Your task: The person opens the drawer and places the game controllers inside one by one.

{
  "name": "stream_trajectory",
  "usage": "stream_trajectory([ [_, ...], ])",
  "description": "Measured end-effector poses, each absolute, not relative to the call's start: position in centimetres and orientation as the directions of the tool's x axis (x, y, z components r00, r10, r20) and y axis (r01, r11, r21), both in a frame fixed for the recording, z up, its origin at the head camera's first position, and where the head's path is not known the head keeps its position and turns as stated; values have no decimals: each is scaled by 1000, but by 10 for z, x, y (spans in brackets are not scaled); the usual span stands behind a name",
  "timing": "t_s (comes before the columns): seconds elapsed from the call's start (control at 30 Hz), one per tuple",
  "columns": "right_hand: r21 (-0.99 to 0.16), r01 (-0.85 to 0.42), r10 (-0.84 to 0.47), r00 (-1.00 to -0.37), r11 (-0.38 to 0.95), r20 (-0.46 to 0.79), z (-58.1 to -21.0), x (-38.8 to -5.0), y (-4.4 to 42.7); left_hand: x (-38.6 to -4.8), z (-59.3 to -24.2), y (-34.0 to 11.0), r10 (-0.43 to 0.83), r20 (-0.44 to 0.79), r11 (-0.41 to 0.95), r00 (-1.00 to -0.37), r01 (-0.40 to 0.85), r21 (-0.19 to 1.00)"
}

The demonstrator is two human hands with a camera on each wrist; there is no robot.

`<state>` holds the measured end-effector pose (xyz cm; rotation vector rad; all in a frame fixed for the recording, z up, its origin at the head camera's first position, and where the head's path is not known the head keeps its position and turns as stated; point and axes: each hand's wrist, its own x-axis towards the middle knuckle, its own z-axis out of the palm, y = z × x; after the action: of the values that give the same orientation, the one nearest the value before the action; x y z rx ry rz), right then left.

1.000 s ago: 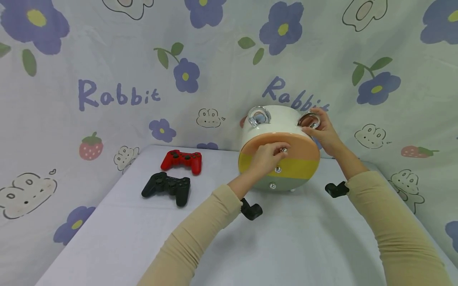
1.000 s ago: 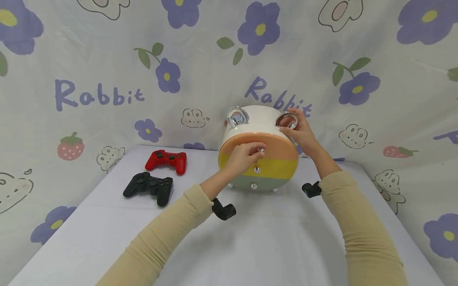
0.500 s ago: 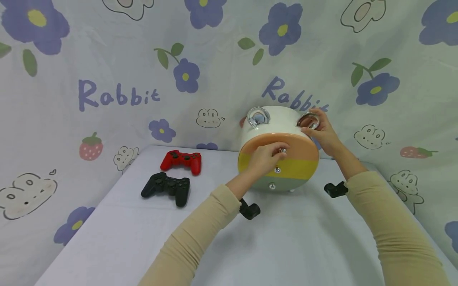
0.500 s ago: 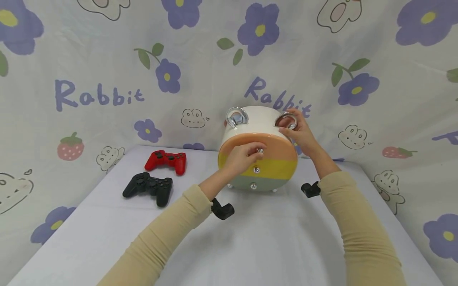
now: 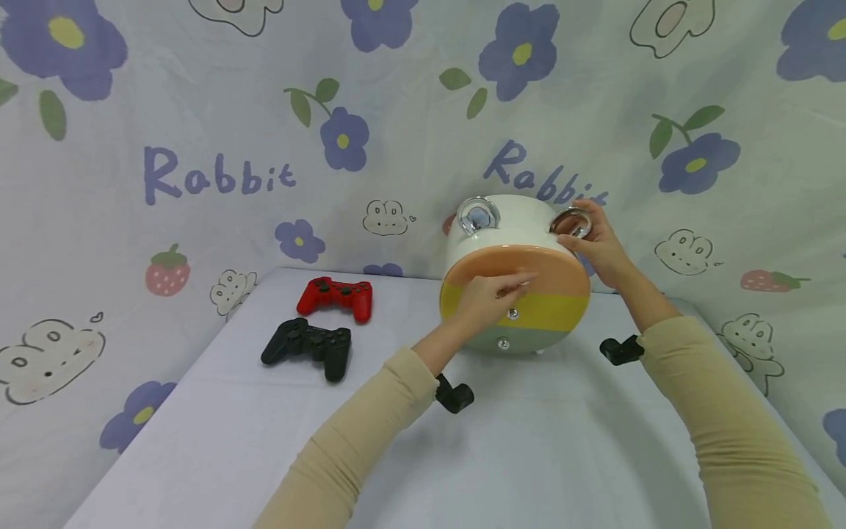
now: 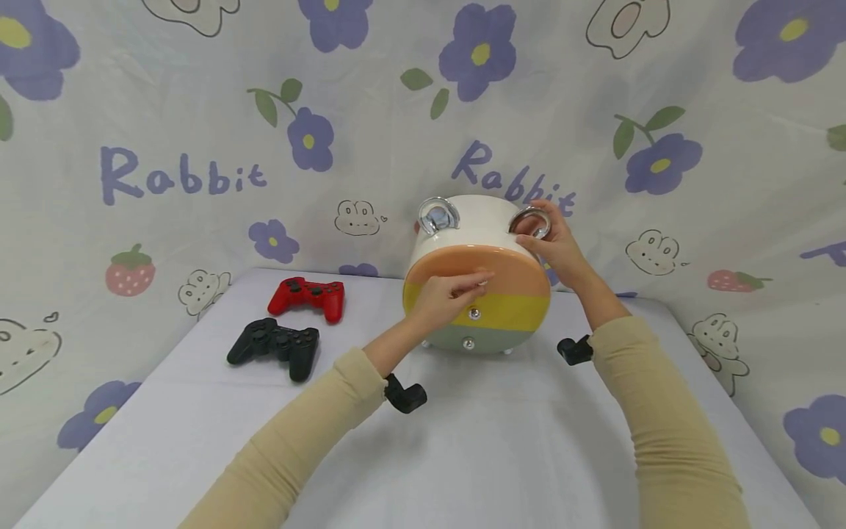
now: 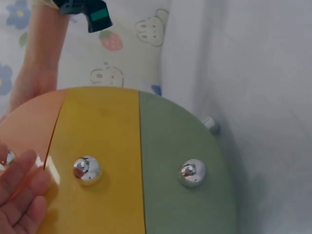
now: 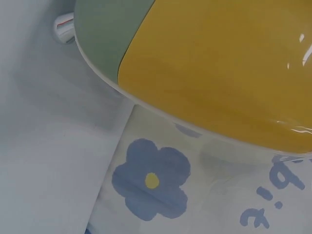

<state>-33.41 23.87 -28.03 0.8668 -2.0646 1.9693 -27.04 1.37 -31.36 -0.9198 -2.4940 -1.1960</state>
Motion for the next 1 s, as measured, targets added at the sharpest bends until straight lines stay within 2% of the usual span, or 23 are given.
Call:
stream_trajectory([
  [0.17,-871,-490,-292,-828,-41,479,-280,-334,238,-267,-325,11,459,469,440,-755,651,618],
  [0.37,-894,-444,-283,-852,-52,440,-277,-334,236,-265,-340,10,452,376,523,-809,581,624],
  [0.57,-884,-463,-285,-841,-61,460,-278,-335,237,-268,-352,11,420,287,564,-861,496,660],
  [1.0,-886,-459,-280,-844,-64,457,-279,-333,239,-272,-364,15,353,196,373,-915,329,867],
])
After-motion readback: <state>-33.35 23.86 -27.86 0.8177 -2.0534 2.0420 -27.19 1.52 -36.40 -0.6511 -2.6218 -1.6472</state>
